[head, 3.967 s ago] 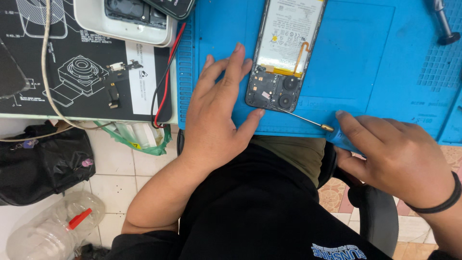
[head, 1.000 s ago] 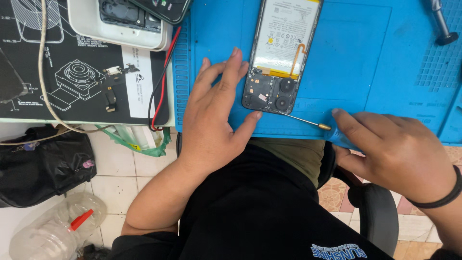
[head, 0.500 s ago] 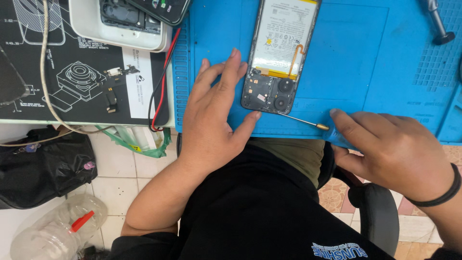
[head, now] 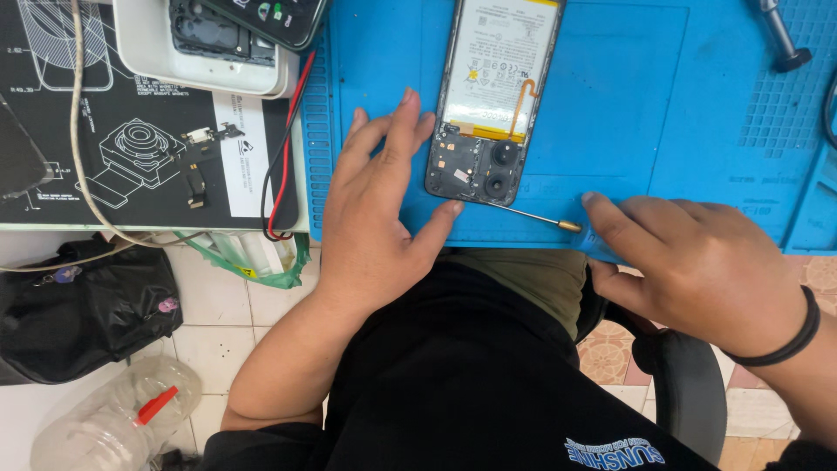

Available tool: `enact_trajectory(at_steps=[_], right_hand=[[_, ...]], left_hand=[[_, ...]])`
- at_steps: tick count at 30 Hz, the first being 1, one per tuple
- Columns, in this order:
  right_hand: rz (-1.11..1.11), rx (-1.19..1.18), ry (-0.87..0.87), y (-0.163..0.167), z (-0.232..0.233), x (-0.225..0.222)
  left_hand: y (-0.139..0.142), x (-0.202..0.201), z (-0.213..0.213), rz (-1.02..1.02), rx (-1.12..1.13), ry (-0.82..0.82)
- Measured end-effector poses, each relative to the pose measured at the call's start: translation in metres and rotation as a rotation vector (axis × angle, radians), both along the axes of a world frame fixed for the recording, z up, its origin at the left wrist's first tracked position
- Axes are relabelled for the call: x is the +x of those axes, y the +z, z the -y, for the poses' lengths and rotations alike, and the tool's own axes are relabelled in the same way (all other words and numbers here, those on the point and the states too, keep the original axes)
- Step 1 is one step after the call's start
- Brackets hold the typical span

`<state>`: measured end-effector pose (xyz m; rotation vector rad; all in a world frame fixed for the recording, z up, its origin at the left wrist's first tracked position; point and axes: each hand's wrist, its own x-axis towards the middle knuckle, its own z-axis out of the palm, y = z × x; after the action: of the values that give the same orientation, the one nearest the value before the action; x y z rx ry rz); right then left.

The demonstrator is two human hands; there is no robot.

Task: The person pries along the edge of an opened smartphone lying on a blue repair mat, using a blue-handled pry tool to work around the frame near the battery. They briefly handle a small thin part in their lap, then resume prying along the phone's edges, repositioning the phone as they work.

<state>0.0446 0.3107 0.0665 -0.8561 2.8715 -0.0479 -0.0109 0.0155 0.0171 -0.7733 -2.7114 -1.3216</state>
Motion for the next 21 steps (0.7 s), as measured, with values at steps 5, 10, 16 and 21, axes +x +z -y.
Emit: enact_trajectory(at_steps=[5, 10, 16, 21], right_hand=[[0.022, 0.043, -0.011, 0.001, 0.0008, 0.0004], [0.012, 0.046, -0.01, 0.001, 0.0029, 0.0004], [0.018, 0.026, -0.035, 0.0009, 0.0027, 0.0021], [-0.032, -0.02, -0.011, 0.001, 0.0051, 0.002]], left_hand=[[0.0014, 0.0018, -0.0012, 0.013, 0.001, 0.007], [0.0029, 0.0018, -0.0031, 0.013, -0.021, 0.001], [0.0035, 0.0026, -0.0039, 0.009, -0.011, 0.004], [0.0031, 0.0024, -0.0033, -0.003, -0.01, 0.003]])
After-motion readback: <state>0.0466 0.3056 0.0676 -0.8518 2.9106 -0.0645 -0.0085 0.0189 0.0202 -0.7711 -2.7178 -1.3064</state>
